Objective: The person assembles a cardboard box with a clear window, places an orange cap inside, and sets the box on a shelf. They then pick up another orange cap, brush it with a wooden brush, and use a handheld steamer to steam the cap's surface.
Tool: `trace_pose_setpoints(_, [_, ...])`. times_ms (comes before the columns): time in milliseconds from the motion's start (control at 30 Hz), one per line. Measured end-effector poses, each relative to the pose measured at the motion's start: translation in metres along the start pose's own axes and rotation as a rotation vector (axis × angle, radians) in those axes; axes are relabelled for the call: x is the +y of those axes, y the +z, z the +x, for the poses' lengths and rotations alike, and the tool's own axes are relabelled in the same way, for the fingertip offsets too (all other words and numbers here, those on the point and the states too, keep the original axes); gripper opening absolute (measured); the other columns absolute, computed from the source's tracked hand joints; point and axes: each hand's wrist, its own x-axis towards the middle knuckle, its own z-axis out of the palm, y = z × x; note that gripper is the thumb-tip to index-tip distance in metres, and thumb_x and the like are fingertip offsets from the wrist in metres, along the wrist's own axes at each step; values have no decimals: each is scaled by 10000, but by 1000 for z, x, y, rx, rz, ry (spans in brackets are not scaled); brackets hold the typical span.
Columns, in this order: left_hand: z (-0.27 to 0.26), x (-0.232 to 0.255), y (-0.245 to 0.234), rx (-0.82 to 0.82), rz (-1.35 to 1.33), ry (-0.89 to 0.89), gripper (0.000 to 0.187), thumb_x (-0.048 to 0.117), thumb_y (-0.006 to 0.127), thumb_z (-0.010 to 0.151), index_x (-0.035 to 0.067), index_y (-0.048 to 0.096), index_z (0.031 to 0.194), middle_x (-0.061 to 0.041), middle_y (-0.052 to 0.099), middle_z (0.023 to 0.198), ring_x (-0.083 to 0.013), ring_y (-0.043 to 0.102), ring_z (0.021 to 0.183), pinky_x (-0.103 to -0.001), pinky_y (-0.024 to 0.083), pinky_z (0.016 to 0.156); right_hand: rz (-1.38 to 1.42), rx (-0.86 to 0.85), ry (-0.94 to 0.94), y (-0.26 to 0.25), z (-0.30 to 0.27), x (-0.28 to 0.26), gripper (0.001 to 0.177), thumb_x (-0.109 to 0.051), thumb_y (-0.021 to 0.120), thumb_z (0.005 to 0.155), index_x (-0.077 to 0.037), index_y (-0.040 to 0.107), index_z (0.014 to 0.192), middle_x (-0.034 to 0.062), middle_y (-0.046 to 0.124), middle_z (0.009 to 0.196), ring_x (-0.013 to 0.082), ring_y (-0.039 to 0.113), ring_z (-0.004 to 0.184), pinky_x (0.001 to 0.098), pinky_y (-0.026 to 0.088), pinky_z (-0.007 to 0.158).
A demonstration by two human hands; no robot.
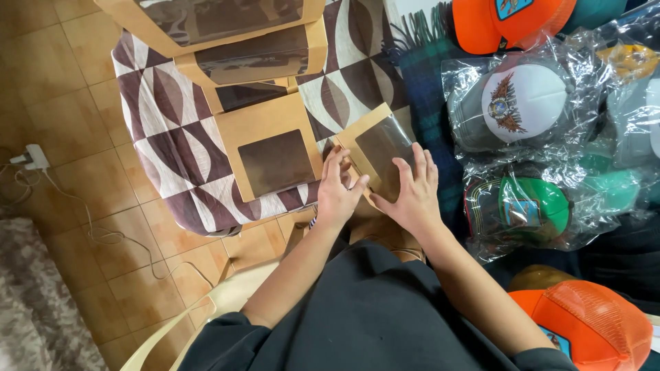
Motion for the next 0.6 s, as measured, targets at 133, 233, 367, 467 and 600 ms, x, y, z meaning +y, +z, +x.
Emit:
trace_pose_setpoints(133, [-1,6,-3,-18,16,16,489,170,788,860,157,557,1291,-157,377,1586,-379,617,1258,-404,560,1038,-29,-15,29,0,0,-5,832,-542,816,784,-240,441,1462,185,256,1620,454,291,1495,641,261,1197])
trace_pose_setpoints(233, [0,5,-3,-21,36,22,399,155,780,863,172,591,1214,-110,386,1586,-340,638,1241,-368,576,1018,-39,2,24,1,-4,-7,791,-532,793,816,-289,431,1476,189,245,1609,459,296,1484,642,250,1194])
trace_pose_setpoints(367, [0,2,-3,-30,27,-14,358,168,778,863,157,581,1161,-98,385,1580,-321,648,1229,-353,595,998,-32,7,29,3,-5,-7,766,-519,788,822,-293,443,1467,183,222,1632,460,271,1500,650,238,1195])
trace_pose_setpoints(467, [2,-5,1,-25,-1,-53,368,155,777,860,149,550,1150,-99,398,1556,-313,659,1211,-356,609,968,-25,7,32,4,-6,-6,771,-522,783,821,-289,439,1470,182,203,1642,460,253,1508,657,229,1194])
trace_pose_setpoints(600, [7,-22,6,-49,-164,-168,388,155,769,865,135,530,1170,-130,422,1511,-300,675,1177,-356,606,956,-19,10,54,8,-7,-3,717,-525,755,850,-320,442,1462,168,196,1651,440,239,1521,645,212,1200])
